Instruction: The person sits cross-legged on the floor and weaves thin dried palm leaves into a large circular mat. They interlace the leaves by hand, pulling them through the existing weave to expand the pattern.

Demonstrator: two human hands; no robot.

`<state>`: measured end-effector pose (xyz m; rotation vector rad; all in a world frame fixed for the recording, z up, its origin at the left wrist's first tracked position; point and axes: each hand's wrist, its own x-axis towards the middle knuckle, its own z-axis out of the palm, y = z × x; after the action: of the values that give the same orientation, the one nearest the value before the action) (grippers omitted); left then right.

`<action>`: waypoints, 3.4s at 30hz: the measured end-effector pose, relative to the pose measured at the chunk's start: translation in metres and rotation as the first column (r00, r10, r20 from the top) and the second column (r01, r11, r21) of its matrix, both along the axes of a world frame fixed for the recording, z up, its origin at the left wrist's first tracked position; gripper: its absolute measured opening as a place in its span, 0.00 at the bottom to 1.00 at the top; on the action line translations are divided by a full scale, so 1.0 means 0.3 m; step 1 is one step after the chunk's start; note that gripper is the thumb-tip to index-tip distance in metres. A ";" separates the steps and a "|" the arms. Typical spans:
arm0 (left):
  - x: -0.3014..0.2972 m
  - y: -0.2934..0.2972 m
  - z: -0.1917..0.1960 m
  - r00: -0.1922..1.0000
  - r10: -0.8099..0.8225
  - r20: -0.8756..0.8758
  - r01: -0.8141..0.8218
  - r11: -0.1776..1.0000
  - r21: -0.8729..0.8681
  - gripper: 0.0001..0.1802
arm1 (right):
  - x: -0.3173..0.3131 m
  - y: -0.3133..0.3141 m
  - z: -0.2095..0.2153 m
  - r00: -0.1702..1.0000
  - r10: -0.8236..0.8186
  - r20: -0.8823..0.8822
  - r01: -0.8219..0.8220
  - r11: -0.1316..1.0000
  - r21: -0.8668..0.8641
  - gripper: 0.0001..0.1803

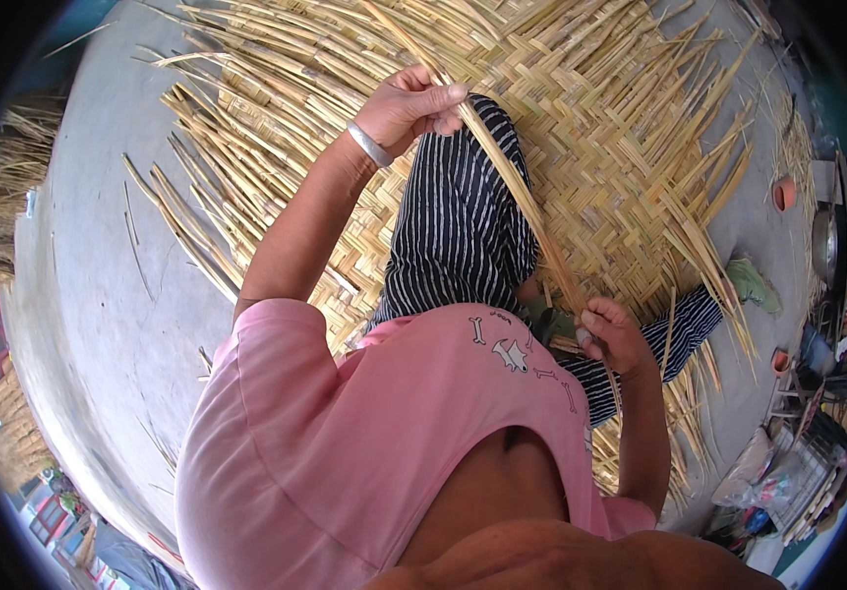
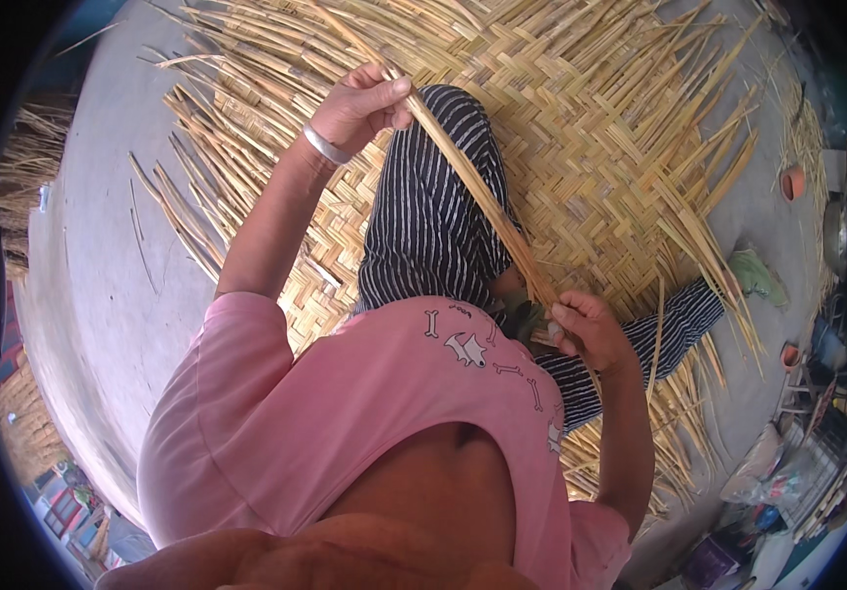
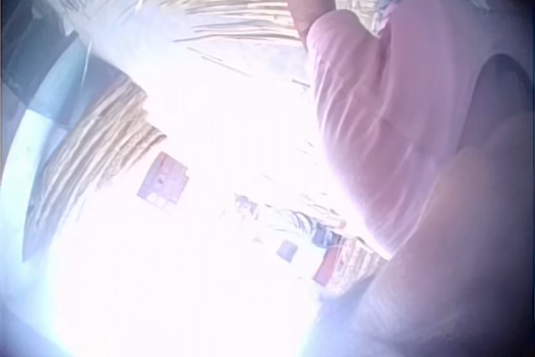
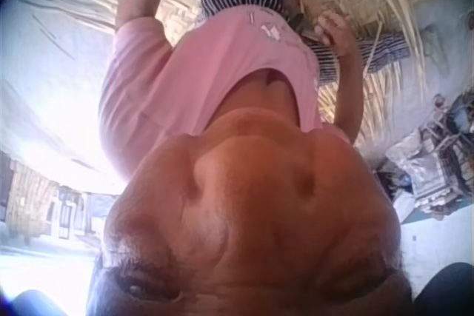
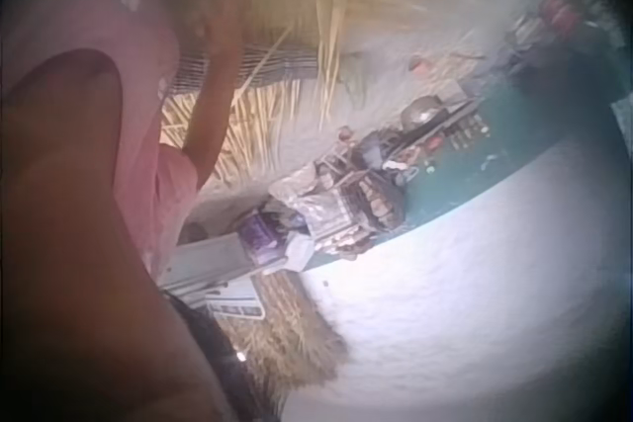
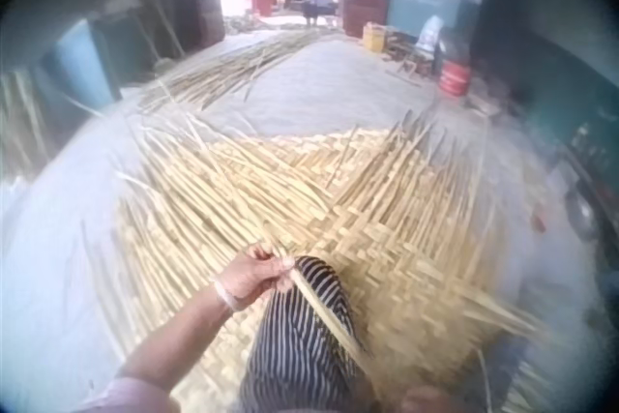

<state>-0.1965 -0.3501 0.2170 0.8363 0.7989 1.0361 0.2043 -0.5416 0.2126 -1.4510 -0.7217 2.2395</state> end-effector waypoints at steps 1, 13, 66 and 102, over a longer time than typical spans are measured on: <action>0.004 0.002 -0.005 0.999 0.022 -0.043 -0.024 0.999 -0.037 0.09 | -0.013 0.001 0.018 0.994 0.007 0.108 -0.014 0.998 0.065 0.11; 0.017 0.002 -0.129 0.921 0.234 -0.312 -0.274 0.957 -0.092 0.08 | -0.111 -0.038 0.126 0.766 -0.044 0.641 -0.372 0.783 0.499 0.09; -0.055 0.029 -0.281 0.960 0.137 -0.243 -0.251 0.804 -0.539 0.08 | -0.059 -0.251 0.313 0.424 -0.103 0.900 -0.733 0.545 0.407 0.03; -0.053 -0.013 -0.327 0.877 0.333 -0.346 -0.424 0.875 -0.232 0.08 | 0.102 -0.491 0.303 0.310 -0.158 0.937 -0.712 0.614 0.340 0.04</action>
<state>-0.2125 -0.3539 0.1189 0.5833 1.3882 1.1088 0.2349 -0.6888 0.3035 -2.0910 -2.1447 0.6553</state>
